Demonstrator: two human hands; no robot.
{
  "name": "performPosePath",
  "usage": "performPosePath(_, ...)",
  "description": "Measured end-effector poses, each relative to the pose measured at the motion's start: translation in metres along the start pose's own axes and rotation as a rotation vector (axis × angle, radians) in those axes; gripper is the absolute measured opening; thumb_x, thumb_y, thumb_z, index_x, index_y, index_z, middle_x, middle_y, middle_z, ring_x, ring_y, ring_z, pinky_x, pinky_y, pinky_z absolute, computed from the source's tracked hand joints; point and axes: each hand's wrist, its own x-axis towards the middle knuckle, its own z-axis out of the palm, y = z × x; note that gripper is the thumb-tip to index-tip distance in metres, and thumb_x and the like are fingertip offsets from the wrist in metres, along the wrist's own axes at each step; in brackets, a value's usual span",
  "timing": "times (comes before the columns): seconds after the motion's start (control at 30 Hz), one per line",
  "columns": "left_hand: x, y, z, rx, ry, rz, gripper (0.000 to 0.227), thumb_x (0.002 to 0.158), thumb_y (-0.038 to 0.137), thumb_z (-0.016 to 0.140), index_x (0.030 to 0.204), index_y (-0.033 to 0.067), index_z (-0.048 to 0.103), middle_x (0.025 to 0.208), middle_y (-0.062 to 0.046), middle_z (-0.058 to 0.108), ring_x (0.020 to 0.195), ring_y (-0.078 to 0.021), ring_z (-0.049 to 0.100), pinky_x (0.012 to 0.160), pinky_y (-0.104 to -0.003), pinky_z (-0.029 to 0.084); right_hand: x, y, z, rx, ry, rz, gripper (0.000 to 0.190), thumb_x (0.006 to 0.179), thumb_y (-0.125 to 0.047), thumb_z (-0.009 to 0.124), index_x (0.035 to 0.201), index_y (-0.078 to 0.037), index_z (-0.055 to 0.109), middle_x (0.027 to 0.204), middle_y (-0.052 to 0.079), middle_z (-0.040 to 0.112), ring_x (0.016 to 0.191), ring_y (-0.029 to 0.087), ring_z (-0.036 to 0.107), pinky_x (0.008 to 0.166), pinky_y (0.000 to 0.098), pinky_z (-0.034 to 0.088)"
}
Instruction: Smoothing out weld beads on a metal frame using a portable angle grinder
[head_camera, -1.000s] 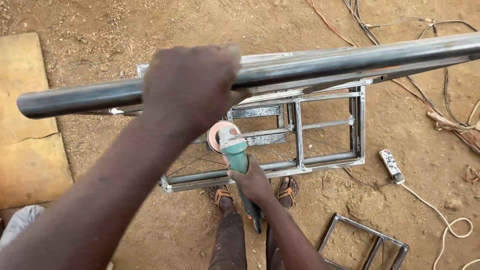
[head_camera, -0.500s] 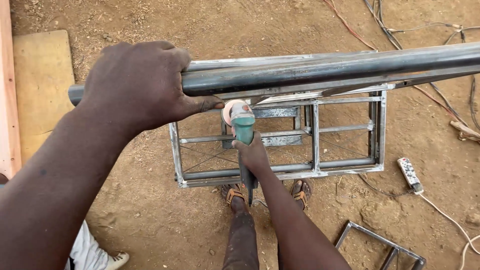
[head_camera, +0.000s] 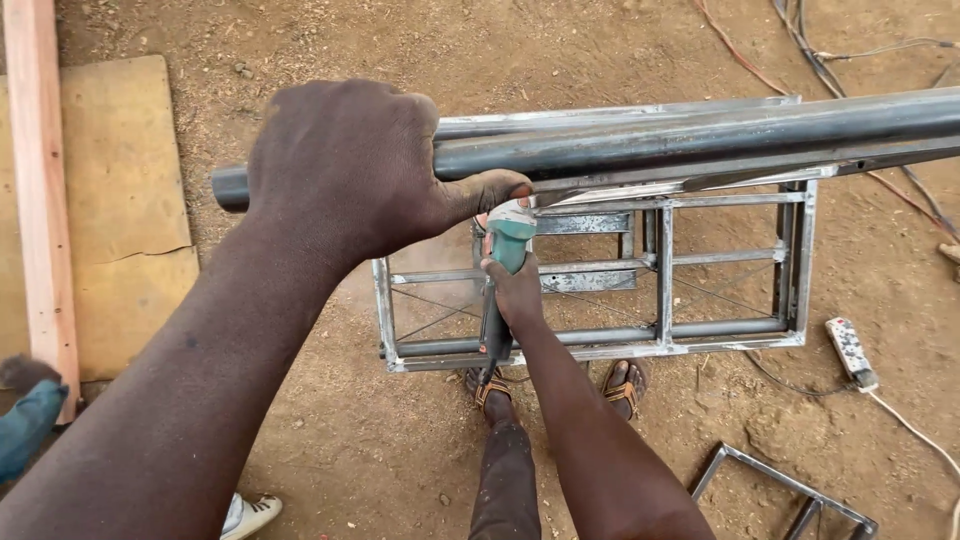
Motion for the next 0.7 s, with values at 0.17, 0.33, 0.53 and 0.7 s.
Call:
performPosePath(0.17,0.006,-0.006,-0.001,-0.001,0.03,0.019,0.099,0.091,0.106,0.04,0.087,0.0145,0.077,0.079,-0.018,0.074,0.073,-0.0458,0.071,0.061,-0.057,0.053,0.003,0.011,-0.007,0.008,-0.042,0.005,0.051,0.085,-0.017,0.074,0.128,-0.002,0.05,0.107,0.015,0.063,0.079,0.026,0.066,0.063,0.0385,0.061)
performPosePath(0.33,0.01,-0.009,0.004,0.006,0.095,0.051,0.098,0.09,0.106,0.039,0.088,0.0165,0.078,0.079,-0.019,0.074,0.072,-0.0468,0.071,0.063,-0.058,0.051,-0.003,0.01,-0.004,0.089,-0.023,0.009,0.049,0.081,-0.019,0.078,0.119,-0.006,0.049,0.105,0.012,0.06,0.08,0.022,0.063,0.06,0.0353,0.063)
performPosePath(0.53,0.014,-0.011,0.001,0.03,0.059,0.029,0.1,0.092,0.107,0.035,0.081,0.0168,0.076,0.074,-0.014,0.073,0.068,-0.0437,0.071,0.057,-0.054,0.052,-0.009,0.003,0.002,0.08,0.004,0.05,0.052,0.081,-0.019,0.078,0.125,-0.007,0.051,0.107,0.012,0.063,0.078,0.025,0.066,0.062,0.0379,0.061)
performPosePath(0.7,0.016,-0.013,0.001,0.038,0.057,0.026,0.1,0.095,0.106,0.035,0.087,0.0159,0.078,0.078,-0.017,0.075,0.072,-0.0456,0.072,0.059,-0.056,0.054,-0.009,-0.008,0.005,-0.097,-0.008,0.081,0.056,0.08,-0.028,0.078,0.124,-0.009,0.049,0.106,0.011,0.065,0.076,0.022,0.066,0.064,0.0367,0.057)
